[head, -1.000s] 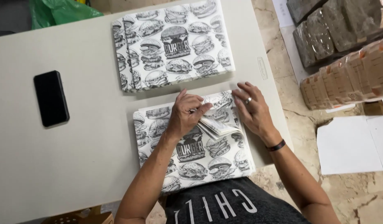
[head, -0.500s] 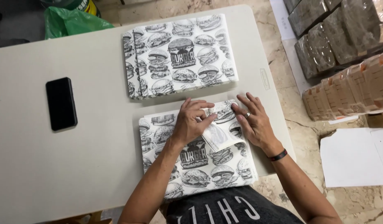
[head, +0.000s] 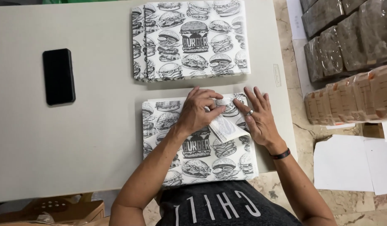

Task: Folding the corners of printed paper burger wrappers and organizing them into stacks on a table.

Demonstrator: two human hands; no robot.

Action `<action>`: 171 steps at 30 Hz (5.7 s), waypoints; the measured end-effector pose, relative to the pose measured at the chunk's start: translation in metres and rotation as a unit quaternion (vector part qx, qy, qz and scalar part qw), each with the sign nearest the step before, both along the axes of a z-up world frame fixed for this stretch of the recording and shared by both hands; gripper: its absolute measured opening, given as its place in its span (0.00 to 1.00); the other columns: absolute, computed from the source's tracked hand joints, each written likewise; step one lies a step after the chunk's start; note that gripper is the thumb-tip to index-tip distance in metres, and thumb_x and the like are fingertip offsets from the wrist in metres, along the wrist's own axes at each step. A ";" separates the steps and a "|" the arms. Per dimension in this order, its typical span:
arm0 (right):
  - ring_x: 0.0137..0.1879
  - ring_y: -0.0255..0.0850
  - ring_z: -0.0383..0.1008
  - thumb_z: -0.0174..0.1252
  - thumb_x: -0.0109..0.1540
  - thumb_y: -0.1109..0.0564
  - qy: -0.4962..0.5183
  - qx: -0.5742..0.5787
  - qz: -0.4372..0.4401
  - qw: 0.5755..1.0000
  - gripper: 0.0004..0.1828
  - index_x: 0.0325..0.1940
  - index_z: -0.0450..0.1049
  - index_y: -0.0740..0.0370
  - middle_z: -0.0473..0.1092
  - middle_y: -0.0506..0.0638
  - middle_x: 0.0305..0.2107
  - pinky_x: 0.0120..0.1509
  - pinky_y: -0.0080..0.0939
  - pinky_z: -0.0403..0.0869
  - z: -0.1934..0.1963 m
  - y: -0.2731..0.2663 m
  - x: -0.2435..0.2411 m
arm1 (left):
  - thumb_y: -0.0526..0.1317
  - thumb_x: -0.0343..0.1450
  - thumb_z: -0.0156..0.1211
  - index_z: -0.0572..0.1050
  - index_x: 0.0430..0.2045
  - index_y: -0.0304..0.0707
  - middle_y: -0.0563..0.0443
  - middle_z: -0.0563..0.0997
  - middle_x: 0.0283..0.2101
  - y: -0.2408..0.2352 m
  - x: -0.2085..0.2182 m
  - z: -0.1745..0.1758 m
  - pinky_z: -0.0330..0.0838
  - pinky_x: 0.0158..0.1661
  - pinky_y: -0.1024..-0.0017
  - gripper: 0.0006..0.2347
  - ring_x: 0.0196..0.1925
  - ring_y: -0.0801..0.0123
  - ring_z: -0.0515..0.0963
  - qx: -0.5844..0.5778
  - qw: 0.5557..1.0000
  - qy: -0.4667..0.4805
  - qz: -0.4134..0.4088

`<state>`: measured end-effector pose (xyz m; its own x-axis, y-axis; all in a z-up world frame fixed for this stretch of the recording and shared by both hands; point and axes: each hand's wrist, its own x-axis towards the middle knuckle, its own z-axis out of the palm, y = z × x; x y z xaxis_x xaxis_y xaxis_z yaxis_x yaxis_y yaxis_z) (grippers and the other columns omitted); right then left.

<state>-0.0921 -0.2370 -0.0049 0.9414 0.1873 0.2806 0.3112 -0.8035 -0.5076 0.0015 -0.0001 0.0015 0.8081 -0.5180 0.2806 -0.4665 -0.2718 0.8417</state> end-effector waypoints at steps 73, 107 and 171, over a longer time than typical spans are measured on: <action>0.79 0.63 0.43 0.29 0.71 0.37 0.007 0.086 -0.041 0.995 0.30 0.67 0.71 0.41 0.55 0.60 0.72 0.78 0.69 0.43 0.010 0.006 -0.007 | 0.44 0.71 0.69 0.68 0.09 0.41 0.53 0.83 0.44 0.000 0.004 0.004 0.62 0.62 0.48 0.20 0.58 0.52 0.78 -0.012 1.000 -0.012 0.001; 0.79 0.60 0.44 0.25 0.70 0.34 -0.003 0.144 -0.034 0.989 0.34 0.67 0.71 0.43 0.54 0.58 0.72 0.79 0.67 0.45 0.012 0.004 -0.009 | 0.46 0.70 0.71 0.71 0.12 0.43 0.52 0.81 0.27 0.000 0.002 -0.019 0.63 0.62 0.50 0.17 0.47 0.57 0.83 -0.037 0.999 -0.017 0.022; 0.78 0.64 0.44 0.27 0.70 0.33 -0.004 0.146 -0.030 0.989 0.33 0.64 0.74 0.41 0.55 0.60 0.71 0.77 0.71 0.45 0.010 0.008 -0.004 | 0.42 0.70 0.71 0.67 0.08 0.39 0.49 0.81 0.31 -0.001 0.004 -0.024 0.62 0.63 0.50 0.21 0.51 0.53 0.81 -0.030 0.999 0.004 0.017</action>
